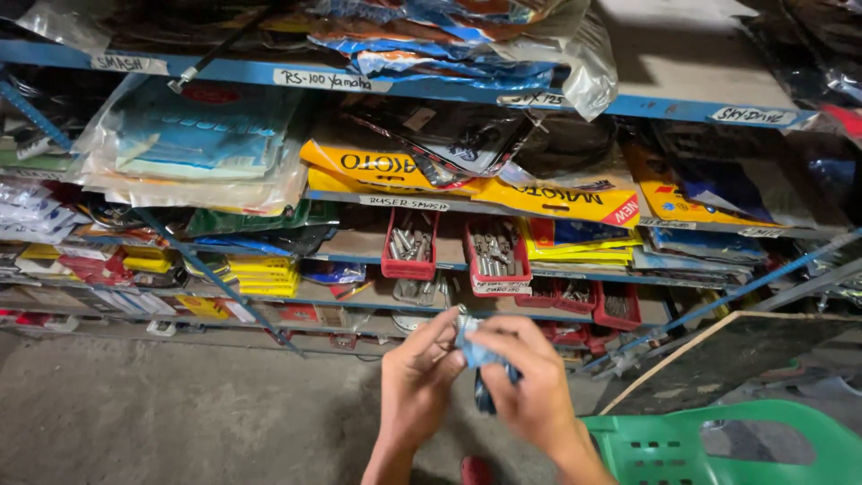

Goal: The person cleans small metal parts, including a spring and a cylindrical component, using a blue cloth. They wipe the items thoroughly in front of a shelf stocked with various packaged goods and red bins, then place the cleaned parts into a red bin on the shelf.

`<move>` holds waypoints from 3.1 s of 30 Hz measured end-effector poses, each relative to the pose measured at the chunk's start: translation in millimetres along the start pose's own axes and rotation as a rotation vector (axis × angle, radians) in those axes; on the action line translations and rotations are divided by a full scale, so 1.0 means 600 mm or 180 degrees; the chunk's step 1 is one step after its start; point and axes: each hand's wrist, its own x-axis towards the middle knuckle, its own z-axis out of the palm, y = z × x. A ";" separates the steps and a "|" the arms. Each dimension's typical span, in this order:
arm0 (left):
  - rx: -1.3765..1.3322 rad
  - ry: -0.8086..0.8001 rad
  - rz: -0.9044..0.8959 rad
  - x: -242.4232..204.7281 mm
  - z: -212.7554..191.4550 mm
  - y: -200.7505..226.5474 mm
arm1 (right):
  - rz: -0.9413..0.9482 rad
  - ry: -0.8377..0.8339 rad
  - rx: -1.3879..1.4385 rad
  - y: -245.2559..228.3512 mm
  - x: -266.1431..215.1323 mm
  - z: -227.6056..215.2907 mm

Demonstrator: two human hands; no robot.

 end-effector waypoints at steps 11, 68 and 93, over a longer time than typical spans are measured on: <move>0.0507 -0.0033 -0.0032 0.001 0.010 0.003 | 0.0131 0.0176 0.0114 0.008 0.011 -0.001; -0.0530 -0.0209 -0.0715 0.113 -0.042 -0.008 | 0.0680 0.0530 -0.0396 0.042 0.048 0.067; 0.1453 -0.0469 0.0168 0.059 0.065 -0.020 | 0.0369 0.0293 0.0058 0.057 0.001 -0.047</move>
